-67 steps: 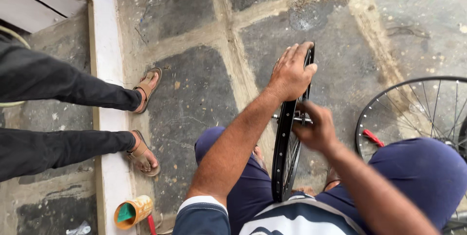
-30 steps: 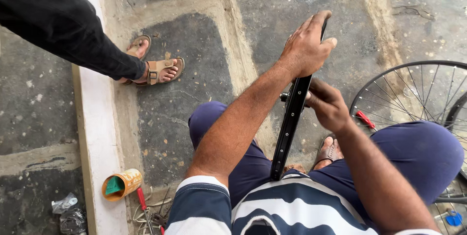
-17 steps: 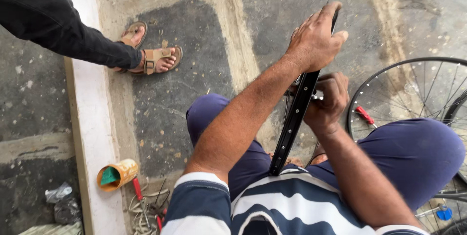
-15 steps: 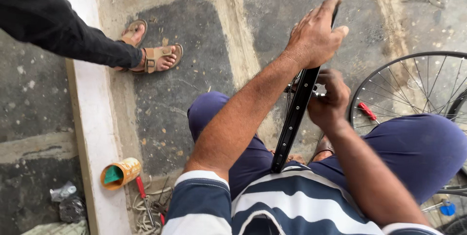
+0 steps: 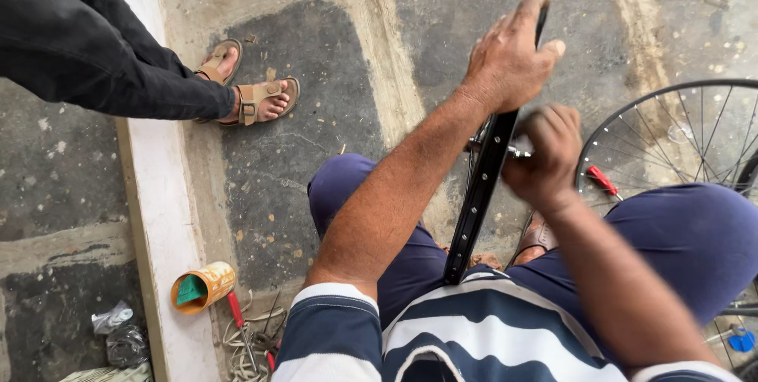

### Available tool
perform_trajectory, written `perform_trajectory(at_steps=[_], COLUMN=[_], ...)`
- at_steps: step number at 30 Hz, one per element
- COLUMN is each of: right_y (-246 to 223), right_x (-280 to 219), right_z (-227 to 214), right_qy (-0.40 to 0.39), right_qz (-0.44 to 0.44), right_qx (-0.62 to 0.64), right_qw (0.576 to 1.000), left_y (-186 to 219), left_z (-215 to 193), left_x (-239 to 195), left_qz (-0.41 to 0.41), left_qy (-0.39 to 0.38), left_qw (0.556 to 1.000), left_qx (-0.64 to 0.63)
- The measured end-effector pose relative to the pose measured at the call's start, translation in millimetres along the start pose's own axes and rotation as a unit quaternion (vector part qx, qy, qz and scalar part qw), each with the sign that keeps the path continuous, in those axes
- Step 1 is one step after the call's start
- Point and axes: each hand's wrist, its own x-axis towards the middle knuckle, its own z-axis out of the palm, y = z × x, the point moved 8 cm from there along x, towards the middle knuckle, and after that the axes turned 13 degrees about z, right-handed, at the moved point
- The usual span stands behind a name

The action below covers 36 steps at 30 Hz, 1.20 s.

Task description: The person sits on the ground and works on a bicycle wheel, using a small tool to tighten or adjust the spokes and nipples. They rotate the wheel frequently to access different sections and inspect the alignment.

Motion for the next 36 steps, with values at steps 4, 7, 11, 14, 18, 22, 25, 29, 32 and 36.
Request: perform_trajectory(at_steps=[4,7,11,14,18,22,25,29,32,36], right_y=[-1.0,29.7,50.9,39.8,23.0,22.1,38.2,40.8,8.5,16.4], right_x=[-12.9,-13.8,-24.4,-21.0,-17.3,-20.6,-21.7,-14.9,-0.5,11.4], right_z=[5.0,20.7,44.1,41.9,30.0,24.9,32.3,36.0,16.9,4.0], right_qy=[0.034,-0.129,-0.332,-0.395,-0.442,-0.330,-0.310,-0.347,-0.371,-0.296], right_qz=[0.007,0.084,0.231,0.242,0.210,0.154,0.187,0.243,0.168,0.110], right_qx=[0.063,0.201,0.504,0.604,0.560,0.580,0.572,0.591,0.594,0.146], right_qw=[0.997,0.967,0.763,0.648,0.669,0.729,0.736,0.686,0.694,0.937], left_y=[4.9,3.6,1.7,11.1,7.7,3.7,2.3,7.7,5.1,3.8], left_z=[0.1,-6.6,-3.1,1.1,4.0,6.4,4.5,12.4,11.5,9.9], left_x=[1.3,-4.4,-3.0,-0.8,0.9,2.0,3.5,2.2,0.1,0.5], left_qz=[-0.010,0.003,-0.028,0.019,0.026,0.028,0.030,0.065,0.044,0.045], left_qy=[-0.023,-0.004,-0.009,0.006,0.008,0.010,0.012,0.017,0.002,0.010], left_qw=[1.000,1.000,0.999,0.999,0.999,1.000,0.999,0.998,0.999,0.999], left_qx=[0.018,0.021,-0.030,0.028,0.039,0.004,0.002,0.016,0.012,0.008])
